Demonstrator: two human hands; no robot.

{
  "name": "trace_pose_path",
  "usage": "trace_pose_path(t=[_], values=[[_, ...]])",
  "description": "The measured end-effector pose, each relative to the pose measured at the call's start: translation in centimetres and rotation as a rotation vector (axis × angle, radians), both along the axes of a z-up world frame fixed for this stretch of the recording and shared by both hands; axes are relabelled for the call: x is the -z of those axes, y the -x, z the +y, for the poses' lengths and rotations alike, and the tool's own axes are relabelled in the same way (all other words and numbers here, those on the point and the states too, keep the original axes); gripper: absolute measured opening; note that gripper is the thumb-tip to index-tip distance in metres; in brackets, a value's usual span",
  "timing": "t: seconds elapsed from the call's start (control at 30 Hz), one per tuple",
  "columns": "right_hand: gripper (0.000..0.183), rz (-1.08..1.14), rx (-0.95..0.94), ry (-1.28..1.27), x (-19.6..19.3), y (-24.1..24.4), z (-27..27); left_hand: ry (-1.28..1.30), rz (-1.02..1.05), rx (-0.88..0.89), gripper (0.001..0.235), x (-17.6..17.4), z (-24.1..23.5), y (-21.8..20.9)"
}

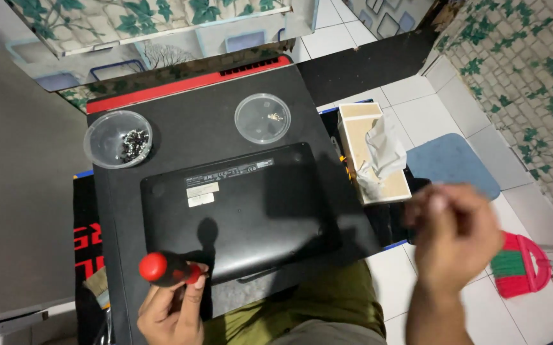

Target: The person uses a screwdriver to remove screws from the bottom of a black laptop and places them into a small plastic container. The person continues to unscrew multiple fasteners from the laptop base while seated.

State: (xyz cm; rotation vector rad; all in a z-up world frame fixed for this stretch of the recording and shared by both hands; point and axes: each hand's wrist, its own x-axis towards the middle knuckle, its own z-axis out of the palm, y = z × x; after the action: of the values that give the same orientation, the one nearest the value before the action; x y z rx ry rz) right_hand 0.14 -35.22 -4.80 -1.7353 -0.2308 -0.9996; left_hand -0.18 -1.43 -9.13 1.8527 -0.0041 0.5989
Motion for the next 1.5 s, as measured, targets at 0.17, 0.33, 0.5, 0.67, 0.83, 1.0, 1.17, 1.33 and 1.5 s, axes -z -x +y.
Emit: trace_pose_path(t=[0.17,0.33,0.5,0.67,0.83,1.0,1.17,1.33,1.5], values=[[0.013,0.788,0.396,0.131,14.2,1.0,-10.8,0.018,0.104,-0.071,0.008,-1.2,-0.7,0.1],[0.023,0.840,0.542,0.491,23.2,0.5,-11.6,0.018,0.040,-0.048,0.007,1.3,0.3,0.0],[0.021,0.687,0.516,0.703,27.0,-0.6,-12.8,0.088,0.056,-0.013,0.013,1.7,1.3,0.3],[0.012,0.906,0.602,0.666,25.2,0.1,-11.3,0.143,0.034,0.132,0.007,-0.4,1.3,-0.5],[0.013,0.983,0.646,0.752,27.7,0.0,-12.6,0.242,0.006,0.197,0.008,-1.1,1.4,-1.0],[0.023,1.086,0.604,0.678,25.7,-0.2,-11.5,0.280,0.003,0.218,0.012,-0.7,1.6,-1.4],[0.025,0.925,0.698,0.862,28.2,0.3,-12.7,0.343,0.030,0.192,0.006,0.4,1.5,-1.1],[0.001,0.661,0.502,0.368,27.0,2.0,-14.2,0.331,0.027,0.248,0.015,-0.8,1.5,-0.9],[0.006,0.414,0.372,-0.135,15.4,2.8,-7.2,0.343,0.012,0.161,0.018,0.2,1.6,-1.1]])
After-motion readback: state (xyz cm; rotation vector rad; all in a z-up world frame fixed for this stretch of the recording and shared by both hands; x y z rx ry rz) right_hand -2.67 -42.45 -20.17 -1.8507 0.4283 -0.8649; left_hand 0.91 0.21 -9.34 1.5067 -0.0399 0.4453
